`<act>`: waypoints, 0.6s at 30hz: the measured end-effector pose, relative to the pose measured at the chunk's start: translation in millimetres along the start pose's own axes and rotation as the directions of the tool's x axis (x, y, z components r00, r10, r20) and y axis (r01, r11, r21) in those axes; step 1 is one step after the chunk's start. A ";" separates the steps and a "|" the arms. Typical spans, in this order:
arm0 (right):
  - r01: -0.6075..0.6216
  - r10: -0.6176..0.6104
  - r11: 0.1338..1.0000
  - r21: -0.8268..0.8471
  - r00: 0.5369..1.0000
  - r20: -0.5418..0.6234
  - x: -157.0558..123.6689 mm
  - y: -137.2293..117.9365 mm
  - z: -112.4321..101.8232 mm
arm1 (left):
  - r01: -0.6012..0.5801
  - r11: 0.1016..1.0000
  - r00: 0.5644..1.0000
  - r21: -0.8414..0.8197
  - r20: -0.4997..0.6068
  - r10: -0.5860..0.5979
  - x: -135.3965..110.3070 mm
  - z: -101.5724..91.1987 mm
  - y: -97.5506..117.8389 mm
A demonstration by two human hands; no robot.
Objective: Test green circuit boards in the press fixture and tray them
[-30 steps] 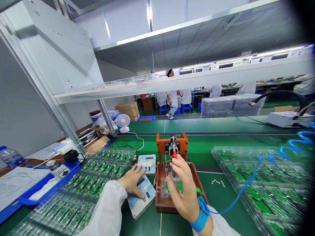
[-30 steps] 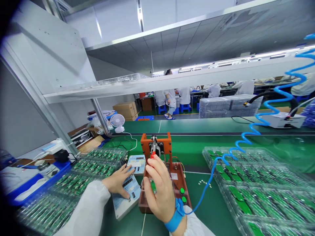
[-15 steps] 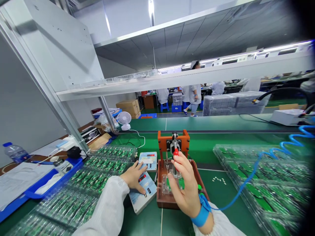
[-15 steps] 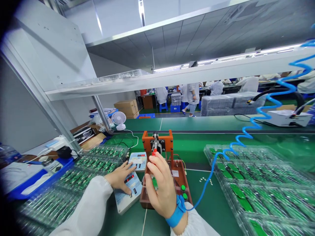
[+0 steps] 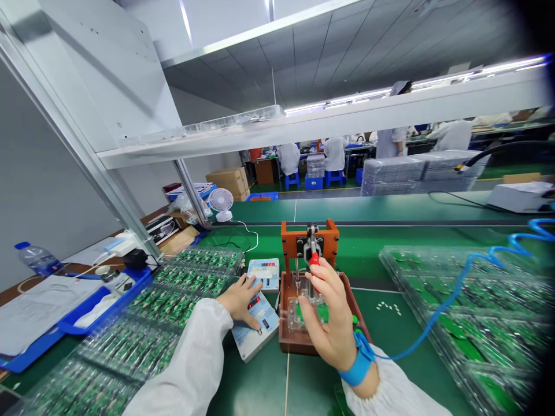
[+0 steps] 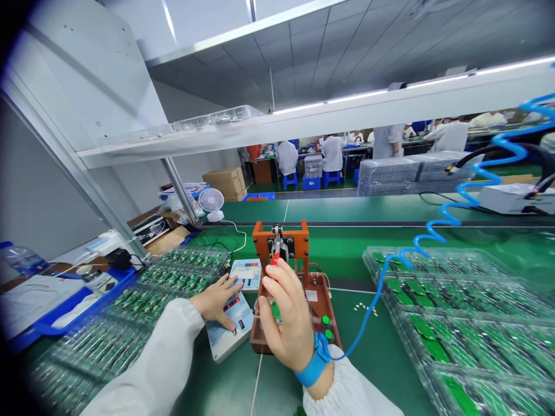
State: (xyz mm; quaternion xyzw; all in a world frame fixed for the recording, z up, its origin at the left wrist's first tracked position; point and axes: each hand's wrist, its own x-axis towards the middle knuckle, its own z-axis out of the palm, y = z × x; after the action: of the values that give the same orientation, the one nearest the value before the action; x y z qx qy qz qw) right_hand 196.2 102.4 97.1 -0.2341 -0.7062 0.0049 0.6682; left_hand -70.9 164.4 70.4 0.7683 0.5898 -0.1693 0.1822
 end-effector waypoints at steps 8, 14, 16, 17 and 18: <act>0.007 -0.007 1.000 -0.023 1.000 -0.018 4.0 -3.0 -0.7 | 0.062 0.998 0.998 0.021 -0.025 -0.062 -16.5 -20.5 23.6; 0.016 -0.016 1.000 -0.016 1.000 -0.018 1.7 -1.1 -0.5 | -0.126 0.986 0.959 -0.109 -0.270 0.093 -81.9 -21.7 104.3; 0.023 -0.023 1.000 -0.004 1.000 -0.019 1.0 -0.2 -0.6 | -0.593 0.804 0.777 -0.052 -0.301 0.553 -96.9 -0.4 143.4; 0.022 -0.022 1.000 0.000 1.000 -0.017 0.9 0.1 -0.7 | -0.688 0.724 0.704 -0.047 -0.287 0.650 -101.7 12.8 163.0; 0.020 -0.020 1.000 0.004 1.000 -0.015 0.8 0.4 -0.7 | -0.737 0.675 0.659 -0.046 -0.275 0.700 -104.9 26.3 181.3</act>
State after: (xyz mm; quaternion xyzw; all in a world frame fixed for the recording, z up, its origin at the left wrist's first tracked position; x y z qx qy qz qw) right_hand 197.1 102.8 97.9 -0.2259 -0.7035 -0.0020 0.6739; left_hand 77.5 20.1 111.8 0.9366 0.2656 0.0547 0.2219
